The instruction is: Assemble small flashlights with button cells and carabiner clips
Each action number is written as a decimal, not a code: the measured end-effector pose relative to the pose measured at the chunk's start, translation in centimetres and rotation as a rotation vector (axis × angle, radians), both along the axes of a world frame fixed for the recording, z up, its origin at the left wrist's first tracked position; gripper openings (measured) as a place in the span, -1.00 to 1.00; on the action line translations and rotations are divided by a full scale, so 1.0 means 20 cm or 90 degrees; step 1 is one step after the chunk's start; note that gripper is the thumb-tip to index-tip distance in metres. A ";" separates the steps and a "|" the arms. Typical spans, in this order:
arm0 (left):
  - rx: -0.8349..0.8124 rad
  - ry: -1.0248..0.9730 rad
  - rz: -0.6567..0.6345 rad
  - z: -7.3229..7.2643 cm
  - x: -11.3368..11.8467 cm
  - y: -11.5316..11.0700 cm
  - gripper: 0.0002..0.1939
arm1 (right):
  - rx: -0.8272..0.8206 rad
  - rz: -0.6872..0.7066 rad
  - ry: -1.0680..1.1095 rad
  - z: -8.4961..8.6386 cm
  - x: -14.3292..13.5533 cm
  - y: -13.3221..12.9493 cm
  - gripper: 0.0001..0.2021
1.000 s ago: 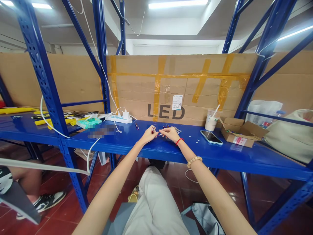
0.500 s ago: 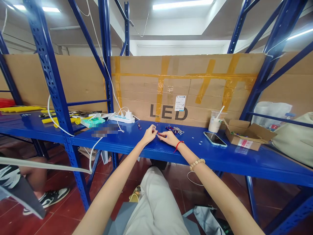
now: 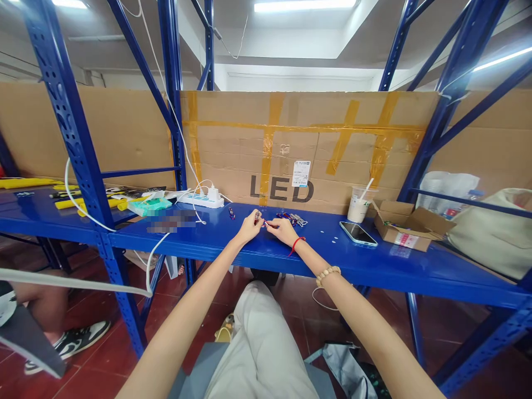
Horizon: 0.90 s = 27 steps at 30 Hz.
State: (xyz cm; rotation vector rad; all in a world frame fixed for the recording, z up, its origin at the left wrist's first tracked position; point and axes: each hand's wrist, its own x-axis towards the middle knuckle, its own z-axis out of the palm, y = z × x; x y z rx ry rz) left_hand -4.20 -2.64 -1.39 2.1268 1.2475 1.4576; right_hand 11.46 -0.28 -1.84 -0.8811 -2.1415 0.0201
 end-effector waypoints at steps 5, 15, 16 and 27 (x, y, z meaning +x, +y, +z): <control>-0.020 0.046 0.032 -0.01 0.01 0.01 -0.92 | 0.053 -0.070 0.075 0.03 0.02 -0.01 -0.62; -0.039 0.190 0.091 -0.02 0.03 0.00 -0.78 | 0.076 -0.056 0.056 0.03 -0.01 -0.05 -0.67; -0.040 0.198 0.093 -0.02 0.03 -0.01 -0.78 | 0.076 -0.057 0.052 0.03 0.00 -0.05 -0.67; -0.051 0.229 0.145 -0.01 0.03 -0.01 -0.88 | 0.062 -0.052 0.032 0.03 0.00 -0.04 -0.68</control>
